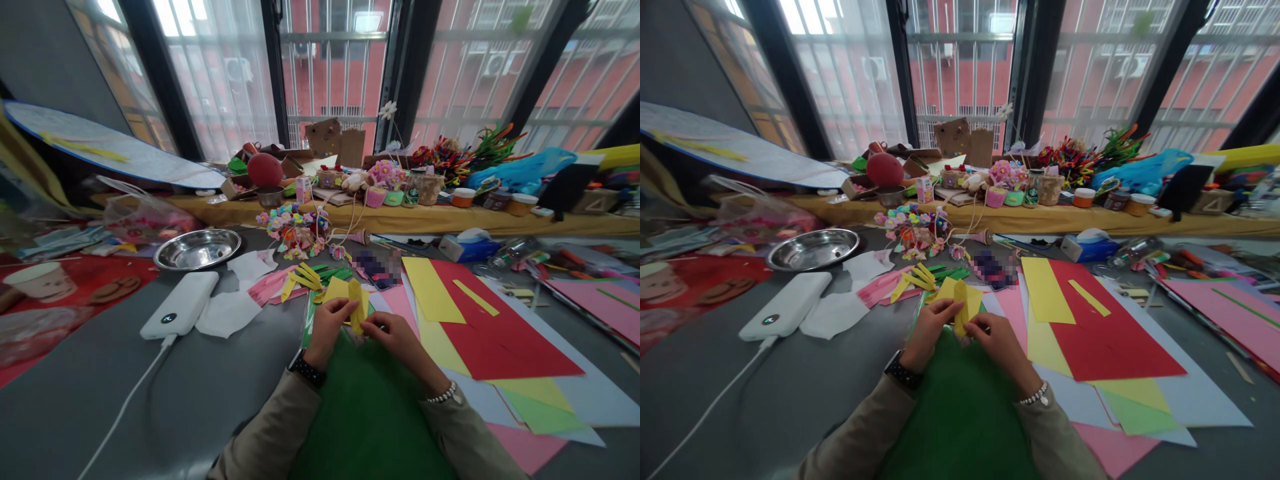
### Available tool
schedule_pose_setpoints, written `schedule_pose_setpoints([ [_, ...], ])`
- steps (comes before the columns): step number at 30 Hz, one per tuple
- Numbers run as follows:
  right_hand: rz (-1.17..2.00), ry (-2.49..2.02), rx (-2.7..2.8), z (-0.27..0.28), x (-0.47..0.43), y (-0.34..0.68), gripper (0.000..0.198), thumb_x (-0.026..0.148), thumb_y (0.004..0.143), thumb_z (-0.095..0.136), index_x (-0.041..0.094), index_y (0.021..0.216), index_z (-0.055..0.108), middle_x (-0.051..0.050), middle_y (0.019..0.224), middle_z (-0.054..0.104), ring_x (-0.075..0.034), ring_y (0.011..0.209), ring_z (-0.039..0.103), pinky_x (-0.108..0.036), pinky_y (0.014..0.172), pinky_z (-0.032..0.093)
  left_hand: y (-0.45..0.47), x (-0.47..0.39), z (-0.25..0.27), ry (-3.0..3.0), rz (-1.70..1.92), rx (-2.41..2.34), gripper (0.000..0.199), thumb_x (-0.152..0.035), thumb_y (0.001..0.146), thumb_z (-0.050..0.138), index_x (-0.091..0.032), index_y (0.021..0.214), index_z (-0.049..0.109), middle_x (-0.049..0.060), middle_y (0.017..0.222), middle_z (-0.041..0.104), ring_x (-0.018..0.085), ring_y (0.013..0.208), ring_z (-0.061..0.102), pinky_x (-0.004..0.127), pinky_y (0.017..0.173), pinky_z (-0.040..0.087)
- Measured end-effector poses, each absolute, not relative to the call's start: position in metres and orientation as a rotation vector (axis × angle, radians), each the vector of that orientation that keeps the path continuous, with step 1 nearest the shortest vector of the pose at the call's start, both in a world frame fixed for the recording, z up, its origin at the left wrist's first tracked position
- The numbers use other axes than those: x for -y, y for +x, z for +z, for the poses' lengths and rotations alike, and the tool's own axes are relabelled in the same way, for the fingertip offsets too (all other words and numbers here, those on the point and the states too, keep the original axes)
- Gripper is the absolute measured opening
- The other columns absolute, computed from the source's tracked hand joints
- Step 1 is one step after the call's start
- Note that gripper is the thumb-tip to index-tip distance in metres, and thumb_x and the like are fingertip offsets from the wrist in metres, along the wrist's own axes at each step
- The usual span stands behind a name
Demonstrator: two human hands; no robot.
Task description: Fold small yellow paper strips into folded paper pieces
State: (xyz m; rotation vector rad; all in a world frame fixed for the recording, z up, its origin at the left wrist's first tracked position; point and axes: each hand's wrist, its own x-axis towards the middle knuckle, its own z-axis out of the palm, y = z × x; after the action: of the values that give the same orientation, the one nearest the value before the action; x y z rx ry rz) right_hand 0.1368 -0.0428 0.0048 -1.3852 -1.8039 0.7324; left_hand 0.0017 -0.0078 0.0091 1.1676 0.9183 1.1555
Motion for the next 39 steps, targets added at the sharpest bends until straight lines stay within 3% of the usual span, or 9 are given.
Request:
schedule_pose_setpoints([
  [9, 0.940, -1.224, 1.366, 0.007, 0.040, 0.145, 0.025, 0.041, 0.068, 0.051, 0.016, 0.072, 0.053, 0.002, 0.058, 0.051, -0.010, 0.050, 0.046, -0.021, 0.049, 0.038, 0.003, 0.010, 0.007, 1.378, 0.932, -0.882, 0.025, -0.035, 0.057, 0.061, -0.010, 0.059, 0.060, 0.000, 0.054, 0.054, 0.009, 0.050, 0.047, 0.018, 0.048, 0.036],
  [15, 0.872, -1.221, 1.356, 0.002, 0.040, 0.142, 0.022, 0.038, 0.068, 0.052, 0.017, 0.061, 0.049, 0.006, 0.049, 0.040, -0.008, 0.047, 0.039, -0.019, 0.044, 0.031, 0.004, 0.009, 0.001, 1.432, 0.850, -0.819, 0.027, -0.038, 0.059, 0.059, -0.012, 0.061, 0.056, -0.002, 0.053, 0.052, 0.007, 0.047, 0.046, 0.017, 0.043, 0.032],
  [22, 0.909, -1.240, 1.328, -0.001, 0.038, 0.144, 0.025, 0.040, 0.068, 0.050, 0.017, 0.059, 0.047, 0.005, 0.049, 0.039, -0.009, 0.046, 0.040, -0.020, 0.045, 0.033, 0.010, 0.009, 0.000, 1.166, 0.800, -0.702, 0.034, -0.041, 0.054, 0.062, -0.015, 0.068, 0.046, 0.000, 0.058, 0.059, 0.015, 0.054, 0.057, 0.027, 0.053, 0.045],
  [29, 0.696, -1.371, 1.353, -0.005, 0.038, 0.145, 0.028, 0.039, 0.069, 0.048, 0.017, 0.053, 0.042, 0.007, 0.046, 0.034, -0.008, 0.044, 0.034, -0.020, 0.042, 0.028, 0.009, 0.009, -0.002, 1.238, 0.810, -0.761, 0.034, -0.042, 0.058, 0.058, -0.013, 0.076, 0.050, 0.002, 0.064, 0.060, 0.013, 0.050, 0.056, 0.020, 0.043, 0.041],
  [31, 0.726, -1.351, 1.361, -0.004, 0.038, 0.145, 0.024, 0.038, 0.068, 0.050, 0.017, 0.056, 0.045, 0.006, 0.048, 0.039, -0.009, 0.045, 0.038, -0.020, 0.043, 0.031, 0.007, 0.008, -0.002, 1.288, 0.811, -0.750, 0.033, -0.040, 0.059, 0.059, -0.013, 0.077, 0.053, 0.002, 0.065, 0.059, 0.012, 0.051, 0.055, 0.020, 0.043, 0.041],
  [33, 0.820, -1.303, 1.363, 0.000, 0.038, 0.147, 0.021, 0.036, 0.065, 0.053, 0.016, 0.072, 0.051, 0.004, 0.054, 0.048, -0.010, 0.049, 0.044, -0.021, 0.046, 0.036, 0.004, 0.008, -0.002, 1.355, 0.810, -0.754, 0.031, -0.040, 0.060, 0.058, -0.012, 0.074, 0.056, 0.003, 0.063, 0.060, 0.010, 0.049, 0.053, 0.019, 0.044, 0.040],
  [36, 0.974, -1.223, 1.346, 0.005, 0.038, 0.150, 0.037, 0.035, 0.062, 0.057, 0.017, 0.094, 0.050, 0.002, 0.063, 0.055, -0.011, 0.053, 0.051, -0.023, 0.050, 0.041, 0.002, 0.006, -0.001, 1.437, 0.811, -0.796, 0.030, -0.040, 0.061, 0.057, -0.012, 0.070, 0.061, 0.001, 0.053, 0.057, 0.009, 0.043, 0.050, 0.018, 0.043, 0.038],
  [39, 1.051, -1.214, 1.338, 0.007, 0.039, 0.152, 0.030, 0.035, 0.062, 0.057, 0.015, 0.084, 0.054, 0.001, 0.058, 0.056, -0.012, 0.053, 0.053, -0.025, 0.052, 0.043, 0.001, 0.005, -0.001, 1.439, 0.859, -0.851, 0.029, -0.038, 0.059, 0.059, -0.011, 0.070, 0.062, 0.000, 0.047, 0.056, 0.008, 0.041, 0.049, 0.018, 0.041, 0.036],
])
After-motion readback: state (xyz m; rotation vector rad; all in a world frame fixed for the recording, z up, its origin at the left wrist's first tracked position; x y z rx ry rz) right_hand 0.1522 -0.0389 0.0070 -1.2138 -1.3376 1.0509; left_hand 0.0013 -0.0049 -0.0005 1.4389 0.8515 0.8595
